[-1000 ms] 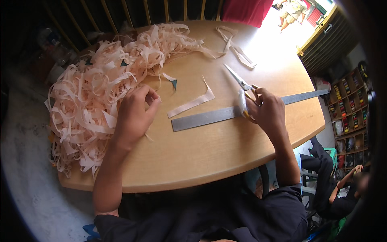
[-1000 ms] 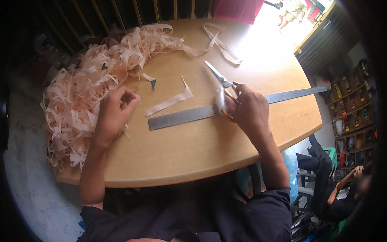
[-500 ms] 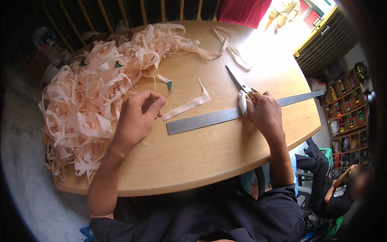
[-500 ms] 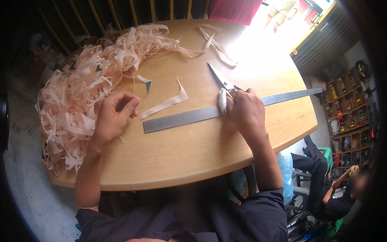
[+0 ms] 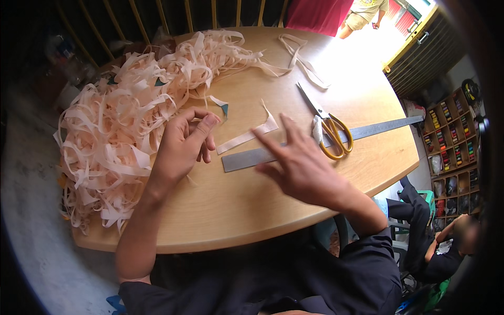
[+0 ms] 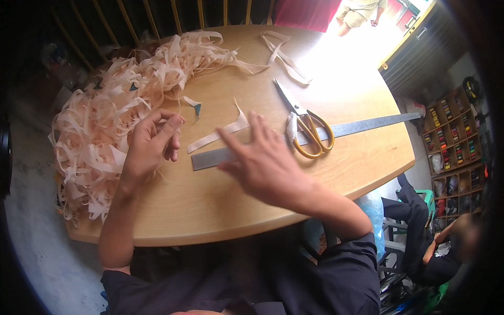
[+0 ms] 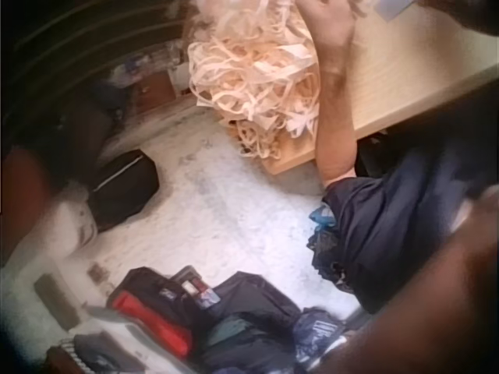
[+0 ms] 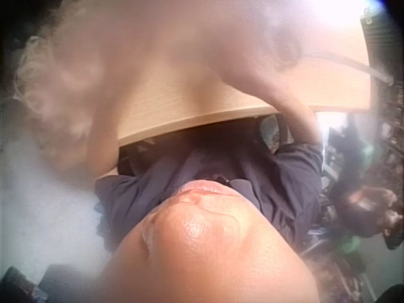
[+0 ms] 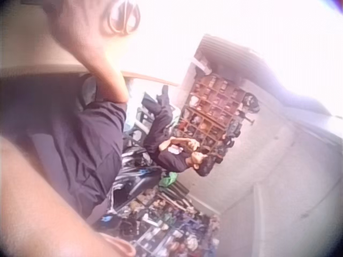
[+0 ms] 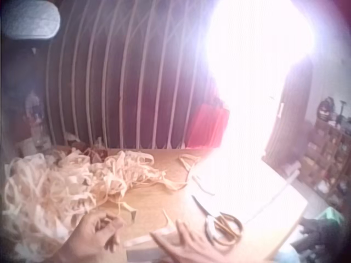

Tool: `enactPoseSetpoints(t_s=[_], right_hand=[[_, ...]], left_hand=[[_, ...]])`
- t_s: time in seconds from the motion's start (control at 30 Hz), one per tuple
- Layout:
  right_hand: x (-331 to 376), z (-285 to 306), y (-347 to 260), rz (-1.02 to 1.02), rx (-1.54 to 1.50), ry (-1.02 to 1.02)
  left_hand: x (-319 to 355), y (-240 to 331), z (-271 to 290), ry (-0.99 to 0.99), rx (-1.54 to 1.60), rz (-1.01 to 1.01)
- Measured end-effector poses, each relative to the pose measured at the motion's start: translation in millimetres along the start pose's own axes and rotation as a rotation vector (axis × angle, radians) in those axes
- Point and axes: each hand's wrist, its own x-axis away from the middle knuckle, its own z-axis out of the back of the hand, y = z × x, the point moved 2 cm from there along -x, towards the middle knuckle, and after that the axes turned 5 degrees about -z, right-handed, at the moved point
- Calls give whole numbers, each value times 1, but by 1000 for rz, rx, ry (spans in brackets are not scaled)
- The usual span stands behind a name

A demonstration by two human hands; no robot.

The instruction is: The person measures and cuts a long strip of light-colored fabric into shorter pieces using a metal ruler and scissors. They repeatedly align the fabric against the ruler, cut it, and place the cut piece aside on the table.

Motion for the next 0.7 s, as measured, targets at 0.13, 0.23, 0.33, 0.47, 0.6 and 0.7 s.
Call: enactPoseSetpoints(t_s=[0.13,0.23,0.33,0.47,0.6,0.7], right_hand=[[-6,-34,-20,28,150,14],[-8,-44,-19,63,192,124],[-7,-35,-12,48,97,276],[32,4,35,-73,-252,720],[146,2,132,-494,-311,1423],[254,-58,207,-765,-245,1527]], left_hand=[[-2,-4,2,26,60,-35],[-2,-5,1,29,67,-52],[1,-5,-2,-2,118,-15],[7,-4,-5,-67,180,136],[13,-6,-10,-47,221,190],[16,-4,-17,-78,186,109]])
